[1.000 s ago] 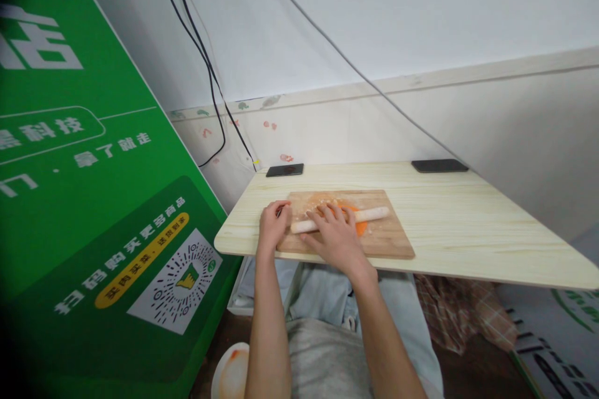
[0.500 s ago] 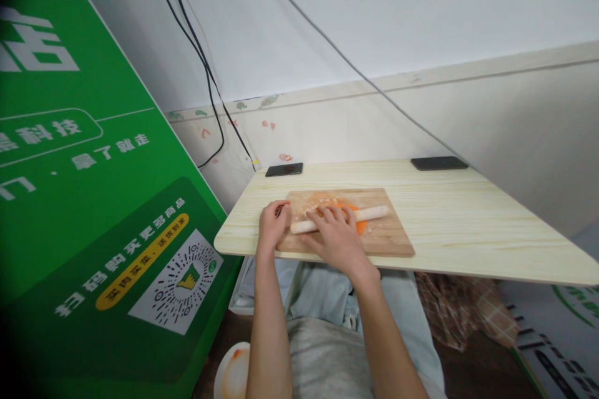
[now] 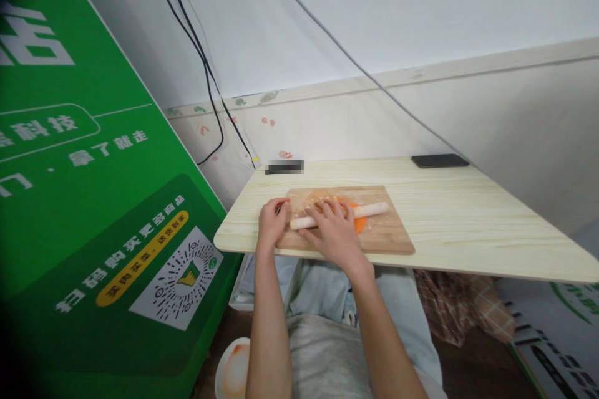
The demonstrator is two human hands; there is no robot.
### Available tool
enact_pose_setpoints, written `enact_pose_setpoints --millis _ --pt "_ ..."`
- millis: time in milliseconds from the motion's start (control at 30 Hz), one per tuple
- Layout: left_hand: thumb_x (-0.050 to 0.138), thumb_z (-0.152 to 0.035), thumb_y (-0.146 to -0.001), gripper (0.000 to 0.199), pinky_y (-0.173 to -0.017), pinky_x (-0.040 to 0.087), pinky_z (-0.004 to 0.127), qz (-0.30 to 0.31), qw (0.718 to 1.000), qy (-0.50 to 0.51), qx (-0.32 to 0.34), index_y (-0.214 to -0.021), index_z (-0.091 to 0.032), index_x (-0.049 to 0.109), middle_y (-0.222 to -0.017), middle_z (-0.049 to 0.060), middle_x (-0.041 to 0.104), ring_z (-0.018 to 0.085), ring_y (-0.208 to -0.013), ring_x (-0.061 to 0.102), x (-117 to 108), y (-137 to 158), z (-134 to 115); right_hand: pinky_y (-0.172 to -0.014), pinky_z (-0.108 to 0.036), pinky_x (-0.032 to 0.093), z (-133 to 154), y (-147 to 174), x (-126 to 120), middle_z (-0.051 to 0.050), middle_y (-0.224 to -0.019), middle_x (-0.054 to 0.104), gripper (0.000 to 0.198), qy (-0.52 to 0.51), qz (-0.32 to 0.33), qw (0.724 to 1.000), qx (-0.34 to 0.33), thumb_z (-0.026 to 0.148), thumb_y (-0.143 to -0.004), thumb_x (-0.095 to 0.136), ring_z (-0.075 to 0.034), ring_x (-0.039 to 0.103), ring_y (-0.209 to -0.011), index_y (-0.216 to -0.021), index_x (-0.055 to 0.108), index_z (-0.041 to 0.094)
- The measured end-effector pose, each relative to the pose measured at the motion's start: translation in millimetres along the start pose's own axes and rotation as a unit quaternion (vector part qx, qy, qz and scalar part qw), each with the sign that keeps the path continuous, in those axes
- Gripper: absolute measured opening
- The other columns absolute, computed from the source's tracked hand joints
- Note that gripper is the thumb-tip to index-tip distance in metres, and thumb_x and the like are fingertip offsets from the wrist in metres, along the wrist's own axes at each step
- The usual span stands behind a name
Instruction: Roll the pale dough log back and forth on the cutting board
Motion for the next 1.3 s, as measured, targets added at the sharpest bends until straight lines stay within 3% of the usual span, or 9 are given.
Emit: enact_pose_setpoints --millis 200,500,833,1300 --pt "0.061 -0.019 -0.102 0.023 -0.107 0.058 0.039 0.003 1.0 0.003 0.0 -0.11 -0.021 0.083 -0.115 0.009 0.083 0.025 -0.113 0.075 -0.3 0.3 -0.3 -0.128 -0.059 0.028 1.6 -0.6 -0.8 -0.01 -0.157 0.067 0.044 0.002 -0.006 1.0 -0.004 0.052 -0.11 0.065 -0.036 0.052 -0.15 -0.147 0.071 0.028" --pt "0.061 -0.018 -0.103 0.023 -0.106 0.058 0.04 0.0 1.0 0.008 0.003 -0.11 -0.019 0.083 -0.115 0.011 0.083 0.026 -0.112 0.075 -0.8 0.4 -1.0 -0.131 -0.061 0.024 0.5 6.8 -1.8 -0.011 -0.159 0.066 0.051 -0.011 0.043 0.999 -0.003 0.051 -0.11 0.066 -0.035 0.054 -0.15 -0.156 0.066 0.028" --pt "0.061 -0.016 -0.101 0.023 -0.106 0.059 0.039 0.004 1.0 -0.007 -0.003 -0.108 -0.021 0.083 -0.115 0.008 0.083 0.025 -0.11 0.076 -1.5 0.8 -4.5 -0.128 -0.059 0.026 1.3 -0.3 0.7 -0.01 -0.158 0.066 0.043 0.002 0.001 1.0 -0.002 0.05 -0.111 0.063 -0.036 0.052 -0.15 -0.147 0.071 0.028" --pt "0.062 -0.015 -0.102 0.022 -0.107 0.058 0.038 0.005 1.0 -0.002 -0.005 -0.109 -0.021 0.083 -0.117 0.008 0.084 0.025 -0.112 0.076 -2.0 1.4 -3.4 -0.129 -0.06 0.026 2.5 1.9 -2.8 -0.011 -0.158 0.067 0.044 -0.004 0.011 1.0 0.001 0.049 -0.109 0.068 -0.036 0.054 -0.15 -0.148 0.071 0.027"
Point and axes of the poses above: each hand's wrist, its own y-axis away from the middle knuckle, its own x-axis out of the palm, z = x × y, the point moved 9 cm from there along -y, towards the middle knuckle
